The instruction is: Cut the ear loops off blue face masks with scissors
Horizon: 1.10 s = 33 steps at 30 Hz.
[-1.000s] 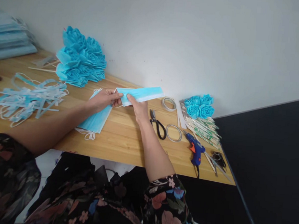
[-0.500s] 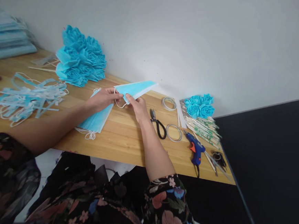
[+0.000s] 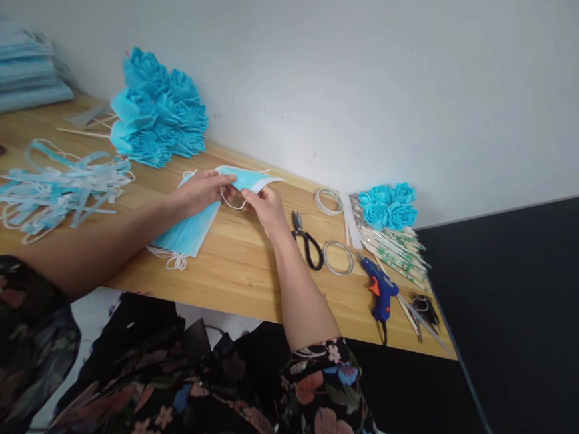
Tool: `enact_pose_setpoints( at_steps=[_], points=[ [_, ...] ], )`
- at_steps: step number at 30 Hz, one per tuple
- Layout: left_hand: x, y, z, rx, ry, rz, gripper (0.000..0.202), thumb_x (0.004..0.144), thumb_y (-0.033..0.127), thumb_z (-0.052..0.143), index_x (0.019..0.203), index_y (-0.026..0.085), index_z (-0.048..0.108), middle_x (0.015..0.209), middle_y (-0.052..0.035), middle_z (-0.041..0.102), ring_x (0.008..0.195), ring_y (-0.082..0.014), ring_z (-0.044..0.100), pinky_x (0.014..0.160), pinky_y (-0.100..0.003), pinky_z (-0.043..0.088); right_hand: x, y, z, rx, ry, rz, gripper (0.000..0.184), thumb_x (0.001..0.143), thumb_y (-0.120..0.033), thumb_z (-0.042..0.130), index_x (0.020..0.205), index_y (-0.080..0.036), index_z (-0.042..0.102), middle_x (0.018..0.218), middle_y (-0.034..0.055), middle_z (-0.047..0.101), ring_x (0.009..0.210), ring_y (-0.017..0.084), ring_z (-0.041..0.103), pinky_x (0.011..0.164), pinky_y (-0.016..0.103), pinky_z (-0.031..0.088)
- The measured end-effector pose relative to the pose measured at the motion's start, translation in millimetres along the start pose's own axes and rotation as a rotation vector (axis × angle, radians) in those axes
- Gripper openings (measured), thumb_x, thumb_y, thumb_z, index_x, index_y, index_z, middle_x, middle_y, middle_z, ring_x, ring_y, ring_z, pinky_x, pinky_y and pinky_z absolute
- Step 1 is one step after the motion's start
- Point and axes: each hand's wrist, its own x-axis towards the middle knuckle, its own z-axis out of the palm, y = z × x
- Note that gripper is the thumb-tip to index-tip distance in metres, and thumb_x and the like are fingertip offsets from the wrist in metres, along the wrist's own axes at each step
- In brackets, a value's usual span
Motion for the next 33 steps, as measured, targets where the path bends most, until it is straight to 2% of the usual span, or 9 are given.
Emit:
enact_pose_setpoints(
  at_steps=[6, 11, 19, 33],
  points=[
    [0.5, -1.6, -0.7, -0.025, 0.032, 0.077, 0.020, 0.074, 0.026, 0.080, 0.071, 0.014, 0.063, 0.064, -0.0005, 0.063, 0.058, -0.0104, 0.056, 0.062, -0.026, 0.043, -0.2, -2.1, -0.3, 0.028, -0.012, 0.032, 0.035, 0.069, -0.051, 0.078, 0.087, -0.022, 0.070, 0.082, 0.0021, 0.068, 0.079, 0.017, 0.062, 0.064, 0.031, 0.052],
    [-0.4, -2.0, 0.5, -0.015, 0.039, 0.080, 0.023, 0.071, 0.028, 0.082, 0.069, 0.014, 0.063, 0.064, -0.0007, 0.063, 0.059, -0.0102, 0.055, 0.062, -0.026, 0.042, -0.9, -2.0, 1.3, -0.006, 0.020, 0.016, 0.033, 0.066, -0.049, 0.081, 0.079, -0.021, 0.068, 0.077, 0.0003, 0.067, 0.071, 0.014, 0.059, 0.065, 0.031, 0.050],
    [0.0, -2.7, 0.1, 0.026, 0.026, 0.098, 0.020, 0.075, 0.026, 0.078, 0.068, 0.016, 0.062, 0.064, -0.0006, 0.062, 0.059, -0.0112, 0.055, 0.062, -0.027, 0.041, 0.0, 0.7, 1.8, -0.107, 0.058, -0.060, 0.029, 0.070, -0.048, 0.076, 0.075, -0.021, 0.066, 0.075, 0.0000, 0.067, 0.070, 0.015, 0.058, 0.070, 0.033, 0.049],
    [0.1, 0.4, -0.4, 0.056, 0.031, 0.070, 0.021, 0.078, 0.027, 0.077, 0.070, 0.016, 0.062, 0.064, -0.0008, 0.062, 0.059, -0.0112, 0.055, 0.062, -0.027, 0.043, -2.4, -4.8, 1.3, 0.001, 0.059, 0.011, 0.037, 0.066, -0.056, 0.079, 0.078, -0.022, 0.069, 0.075, 0.0008, 0.068, 0.070, 0.014, 0.060, 0.065, 0.030, 0.051]
  ],
)
